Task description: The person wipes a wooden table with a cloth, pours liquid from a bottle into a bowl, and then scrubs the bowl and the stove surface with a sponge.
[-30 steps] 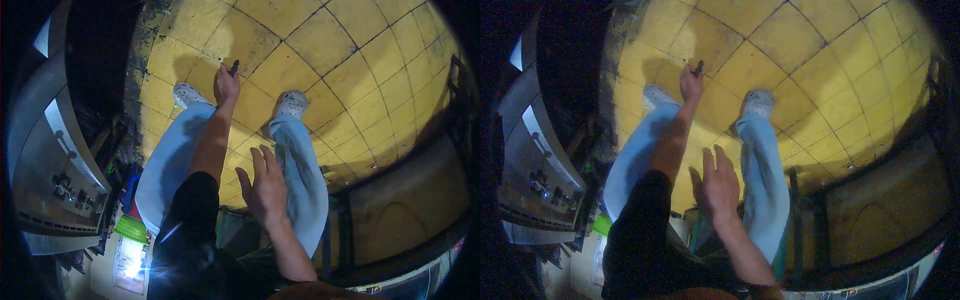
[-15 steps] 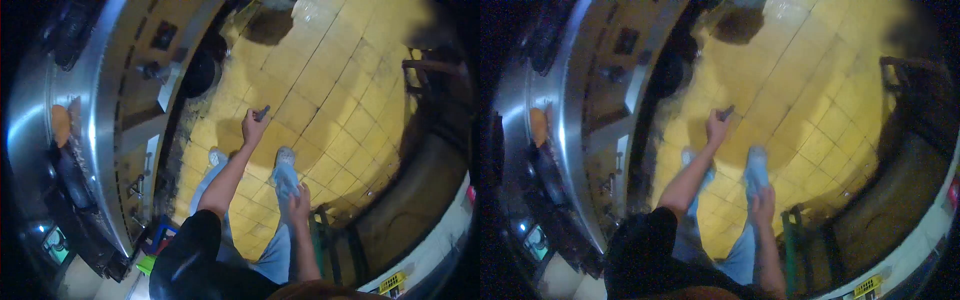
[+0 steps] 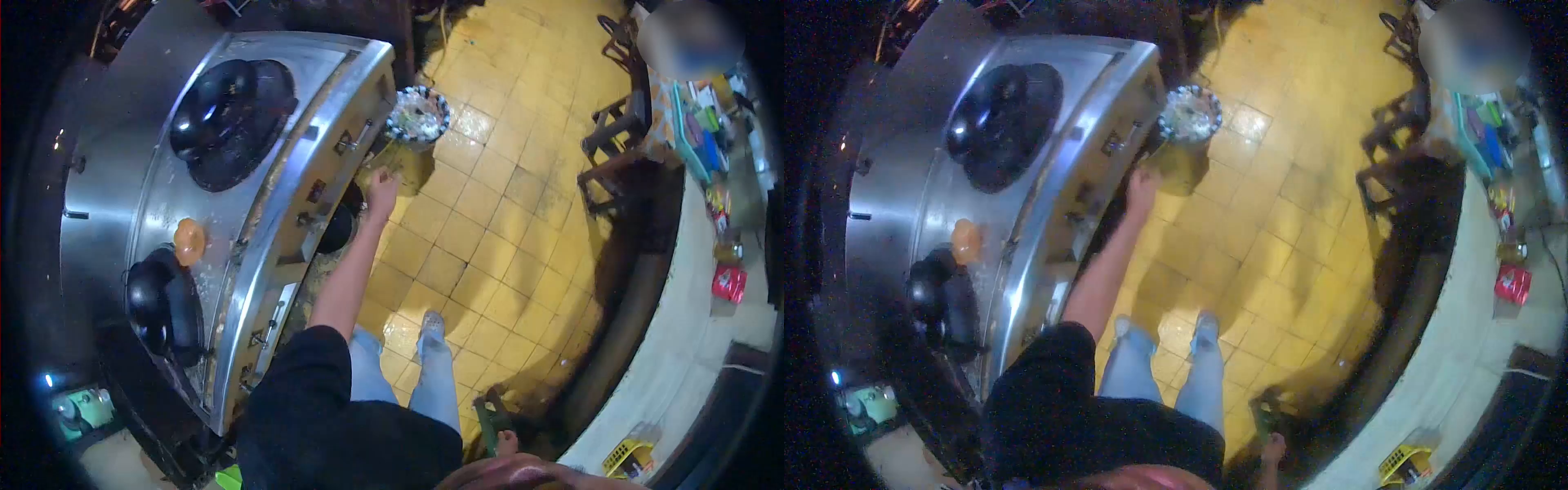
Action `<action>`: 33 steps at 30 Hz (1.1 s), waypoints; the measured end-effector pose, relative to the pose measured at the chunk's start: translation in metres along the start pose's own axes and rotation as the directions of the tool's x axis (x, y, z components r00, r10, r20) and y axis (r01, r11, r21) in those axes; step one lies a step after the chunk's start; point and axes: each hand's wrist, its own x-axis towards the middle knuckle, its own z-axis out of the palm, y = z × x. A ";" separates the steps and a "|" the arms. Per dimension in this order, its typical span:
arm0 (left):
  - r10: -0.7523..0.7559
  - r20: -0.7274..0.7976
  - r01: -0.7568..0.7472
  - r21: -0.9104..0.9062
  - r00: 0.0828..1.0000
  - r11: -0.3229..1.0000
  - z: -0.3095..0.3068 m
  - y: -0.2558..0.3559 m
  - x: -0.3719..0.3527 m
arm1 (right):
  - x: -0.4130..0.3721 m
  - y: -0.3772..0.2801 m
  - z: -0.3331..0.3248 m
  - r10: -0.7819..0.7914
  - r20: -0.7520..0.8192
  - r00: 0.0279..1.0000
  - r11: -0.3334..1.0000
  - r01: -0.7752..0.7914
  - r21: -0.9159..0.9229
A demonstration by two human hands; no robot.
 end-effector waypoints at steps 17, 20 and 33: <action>-0.857 -0.491 -0.182 -0.867 0.155 0.464 -0.432 -0.366 -0.449 | -0.059 -0.622 0.174 -0.843 0.537 -0.014 -0.008 1.000 0.014; -0.889 -0.449 -0.226 -0.879 0.094 0.420 -0.454 -0.335 -0.433 | -0.188 -0.702 0.253 -0.780 0.515 -0.356 -0.337 0.932 0.134; -0.879 -0.475 0.001 -0.880 0.050 0.476 -0.473 -0.203 -0.371 | -0.287 -0.789 0.434 -0.742 0.661 -0.110 -0.331 0.918 -0.218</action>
